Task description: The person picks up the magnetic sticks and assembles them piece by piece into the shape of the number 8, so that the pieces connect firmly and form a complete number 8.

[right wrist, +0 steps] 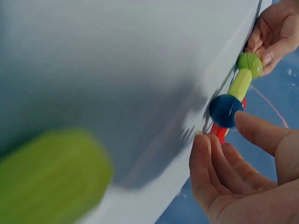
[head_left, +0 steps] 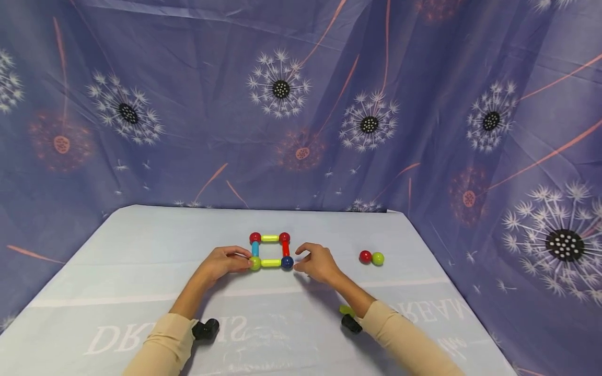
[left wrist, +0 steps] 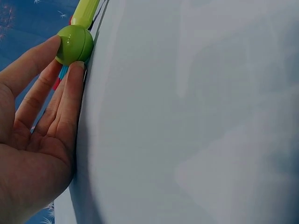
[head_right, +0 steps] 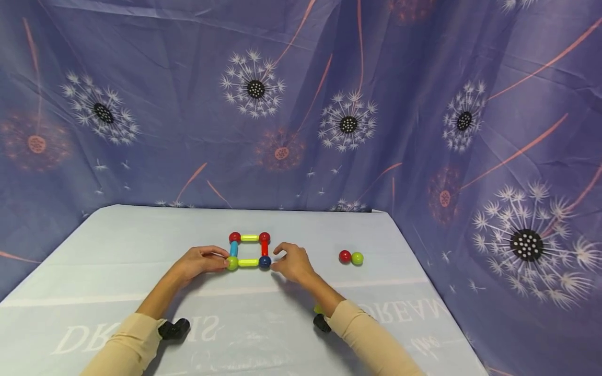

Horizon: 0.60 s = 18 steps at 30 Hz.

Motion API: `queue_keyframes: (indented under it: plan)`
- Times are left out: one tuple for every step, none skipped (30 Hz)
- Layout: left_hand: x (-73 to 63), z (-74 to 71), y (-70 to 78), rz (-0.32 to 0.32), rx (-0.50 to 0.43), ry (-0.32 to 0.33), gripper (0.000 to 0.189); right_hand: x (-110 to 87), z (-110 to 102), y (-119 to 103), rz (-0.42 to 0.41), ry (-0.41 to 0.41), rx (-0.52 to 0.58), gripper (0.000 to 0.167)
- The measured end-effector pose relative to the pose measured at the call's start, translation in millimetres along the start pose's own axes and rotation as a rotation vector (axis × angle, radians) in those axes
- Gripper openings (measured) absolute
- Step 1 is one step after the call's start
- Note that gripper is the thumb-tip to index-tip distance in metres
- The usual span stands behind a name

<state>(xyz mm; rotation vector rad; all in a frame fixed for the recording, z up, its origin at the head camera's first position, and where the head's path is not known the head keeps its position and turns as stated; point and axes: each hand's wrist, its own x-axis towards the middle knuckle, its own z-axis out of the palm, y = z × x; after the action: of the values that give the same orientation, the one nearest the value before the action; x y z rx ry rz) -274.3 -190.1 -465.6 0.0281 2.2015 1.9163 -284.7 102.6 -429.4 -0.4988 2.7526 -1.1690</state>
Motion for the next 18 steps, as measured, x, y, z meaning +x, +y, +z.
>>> queue_keyframes:
  plan:
    - [0.1, 0.0, 0.2, 0.007, 0.001, -0.002, 0.036, -0.8, -3, 1, 0.001, -0.003, -0.014, 0.037]
    - [0.0, -0.1, 0.7, 0.002, -0.002, 0.002, 0.036, -1.8, -7, 2, 0.004, -0.008, -0.026, 0.038]
    - [-0.5, -0.2, 1.2, 0.003, 0.000, 0.001, 0.036, -3.1, -10, 3, 0.008, -0.012, -0.037, 0.039]
    - [-0.8, -0.3, 1.8, 0.004, 0.000, -0.002, 0.036, -4.3, -13, 4, 0.012, -0.014, -0.045, 0.039]
    - [-1.1, -0.5, 2.2, 0.007, 0.006, -0.003, 0.036, -5.7, -17, 5, 0.017, -0.015, -0.054, 0.040]
    - [-1.3, -0.7, 2.7, 0.011, 0.008, -0.002, 0.036, -7.2, -20, 7, 0.022, -0.016, -0.062, 0.040]
    - [-1.4, -1.0, 2.9, 0.014, 0.011, -0.003, 0.037, -8.8, -24, 8, 0.028, -0.019, -0.070, 0.040]
    - [-1.7, -1.4, 3.2, 0.010, 0.010, 0.002, 0.037, -10.8, -27, 9, 0.031, -0.022, -0.077, 0.041]
    - [-1.7, -1.7, 3.4, 0.018, 0.018, 0.001, 0.037, -13.0, -31, 10, 0.033, -0.024, -0.085, 0.041]
    - [-1.7, -1.7, 3.7, 0.020, 0.016, 0.005, 0.037, -15.2, -34, 11, 0.035, -0.026, -0.095, 0.041]
    - [-1.7, -1.9, 3.8, 0.024, 0.018, 0.003, 0.037, -17.9, -38, 12, 0.037, -0.030, -0.103, 0.041]
    - [-1.7, -1.9, 3.9, 0.026, 0.016, 0.002, 0.037, -20.7, -41, 13, 0.037, -0.034, -0.108, 0.041]
    - [-1.9, -1.8, 3.9, 0.028, 0.015, -0.001, 0.037, -23.6, -44, 14, 0.044, -0.039, -0.112, 0.041]
    - [-2.1, -1.6, 4.1, 0.027, 0.011, -0.003, 0.037, -26.5, -47, 15, 0.048, -0.045, -0.114, 0.042]
    - [-2.3, -1.3, 4.1, 0.028, 0.008, -0.005, 0.038, -29.3, -50, 17, 0.050, -0.051, -0.117, 0.041]
    - [-2.5, -1.0, 3.9, 0.023, -0.001, -0.005, 0.037, -32.1, -53, 18, 0.054, -0.056, -0.119, 0.041]
    - [-2.6, -0.8, 3.7, 0.021, -0.005, -0.007, 0.037, -34.9, -56, 20, 0.059, -0.061, -0.121, 0.041]
    - [-2.7, -0.6, 3.5, 0.017, -0.010, -0.006, 0.038, -37.5, -58, 21, 0.062, -0.066, -0.123, 0.040]
